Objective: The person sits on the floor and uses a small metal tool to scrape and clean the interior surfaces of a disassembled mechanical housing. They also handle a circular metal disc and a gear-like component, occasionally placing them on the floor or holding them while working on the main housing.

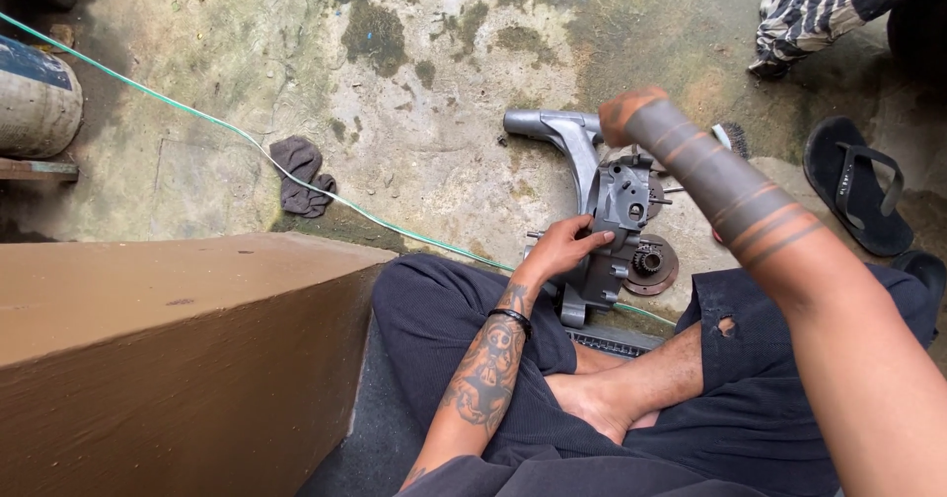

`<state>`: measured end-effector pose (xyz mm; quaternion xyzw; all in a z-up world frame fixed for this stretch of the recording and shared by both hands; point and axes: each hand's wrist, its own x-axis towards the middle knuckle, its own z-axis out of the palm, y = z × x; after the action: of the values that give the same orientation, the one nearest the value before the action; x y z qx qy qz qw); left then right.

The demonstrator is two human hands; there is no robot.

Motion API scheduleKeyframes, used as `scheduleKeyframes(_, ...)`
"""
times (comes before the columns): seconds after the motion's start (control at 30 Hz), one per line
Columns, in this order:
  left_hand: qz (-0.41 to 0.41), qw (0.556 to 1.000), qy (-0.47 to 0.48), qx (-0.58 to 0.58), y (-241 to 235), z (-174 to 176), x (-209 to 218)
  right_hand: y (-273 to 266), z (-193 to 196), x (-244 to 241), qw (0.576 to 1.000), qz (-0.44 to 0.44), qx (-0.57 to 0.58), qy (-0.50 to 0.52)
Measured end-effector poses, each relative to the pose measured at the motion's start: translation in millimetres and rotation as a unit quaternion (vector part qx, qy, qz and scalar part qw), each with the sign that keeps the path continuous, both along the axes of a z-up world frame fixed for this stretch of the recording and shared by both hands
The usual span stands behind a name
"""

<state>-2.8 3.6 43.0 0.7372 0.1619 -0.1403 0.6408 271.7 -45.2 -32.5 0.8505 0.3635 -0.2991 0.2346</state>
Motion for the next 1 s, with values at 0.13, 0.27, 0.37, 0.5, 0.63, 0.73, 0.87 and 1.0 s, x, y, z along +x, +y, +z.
scheduleKeyframes(0.13,0.0,1.0,-0.003,-0.005,2,5,1,16,3,14,0.999,0.035,-0.029,-0.025)
scheduleKeyframes(0.27,-0.008,1.0,0.001,-0.001,1,-6,3,-12,-60,14,0.993,0.099,-0.042,-0.042)
scheduleKeyframes(0.37,-0.006,1.0,0.004,-0.006,3,-12,5,-15,26,-3,0.998,0.049,-0.044,0.011)
scheduleKeyframes(0.5,-0.007,1.0,0.012,-0.009,4,-2,5,-62,66,38,0.949,-0.143,0.067,0.274)
scheduleKeyframes(0.63,-0.007,1.0,0.014,-0.014,6,-2,3,-127,31,74,0.867,-0.28,0.167,0.376)
scheduleKeyframes(0.73,-0.041,0.997,0.064,-0.014,2,1,6,-150,94,48,0.83,-0.347,0.244,0.362)
scheduleKeyframes(0.87,-0.036,0.996,0.074,-0.023,3,-8,6,-171,120,-24,0.805,-0.327,0.384,0.313)
scheduleKeyframes(1.0,-0.033,0.999,0.026,-0.026,0,-14,5,-199,87,-80,0.852,-0.206,0.429,0.22)
